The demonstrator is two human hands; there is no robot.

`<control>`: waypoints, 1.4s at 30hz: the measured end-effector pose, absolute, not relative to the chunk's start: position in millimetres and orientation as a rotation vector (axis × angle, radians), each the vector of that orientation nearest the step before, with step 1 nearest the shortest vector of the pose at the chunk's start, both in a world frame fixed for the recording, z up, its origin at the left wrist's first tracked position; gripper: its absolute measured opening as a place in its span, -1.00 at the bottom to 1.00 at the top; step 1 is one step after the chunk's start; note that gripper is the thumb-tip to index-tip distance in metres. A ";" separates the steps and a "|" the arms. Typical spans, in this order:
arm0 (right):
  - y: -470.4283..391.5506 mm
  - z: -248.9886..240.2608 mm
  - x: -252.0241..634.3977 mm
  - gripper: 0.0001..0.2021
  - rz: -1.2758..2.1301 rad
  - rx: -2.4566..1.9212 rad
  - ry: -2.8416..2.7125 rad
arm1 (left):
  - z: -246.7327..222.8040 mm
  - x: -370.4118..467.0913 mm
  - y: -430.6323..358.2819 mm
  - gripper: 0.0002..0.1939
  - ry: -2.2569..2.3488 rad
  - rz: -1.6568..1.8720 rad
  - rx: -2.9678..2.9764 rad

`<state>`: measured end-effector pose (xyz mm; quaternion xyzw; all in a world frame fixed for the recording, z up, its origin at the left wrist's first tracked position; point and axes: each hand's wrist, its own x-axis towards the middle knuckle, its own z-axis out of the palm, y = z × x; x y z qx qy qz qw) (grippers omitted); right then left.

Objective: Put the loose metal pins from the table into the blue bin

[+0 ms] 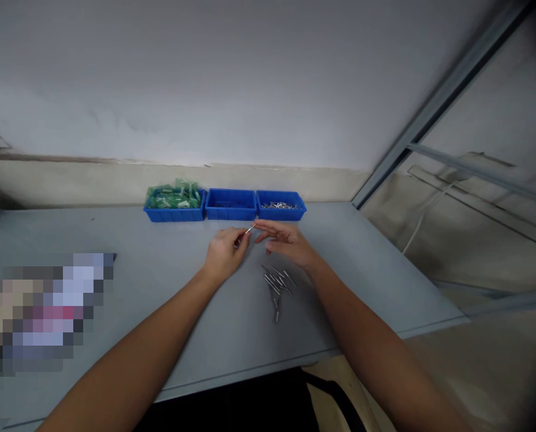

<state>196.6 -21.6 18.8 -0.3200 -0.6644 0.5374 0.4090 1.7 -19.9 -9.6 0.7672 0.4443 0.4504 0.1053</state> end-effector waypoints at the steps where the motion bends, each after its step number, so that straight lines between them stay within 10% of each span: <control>1: -22.1 19.1 196.7 -0.51 1.344 -0.811 -1.688 | -9.6 2.2 -20.3 -0.69 1.302 1.335 2.268; 7: -16.1 14.3 200.7 -0.48 1.170 -0.938 -1.780 | -12.6 3.4 -19.0 -0.73 1.360 1.284 2.227; 16: 22.9 -9.8 234.6 -0.19 0.055 -1.793 -1.844 | -13.8 0.3 -15.1 -0.81 1.392 1.178 2.234; 31: 17.6 -2.8 227.0 -0.55 -0.060 -1.321 -1.909 | -12.8 -2.5 -15.2 -0.81 1.368 0.965 2.301; 42: -11.5 25.4 217.8 -0.84 0.850 -1.316 -2.429 | -11.0 -2.9 -18.0 -0.81 1.279 0.909 2.339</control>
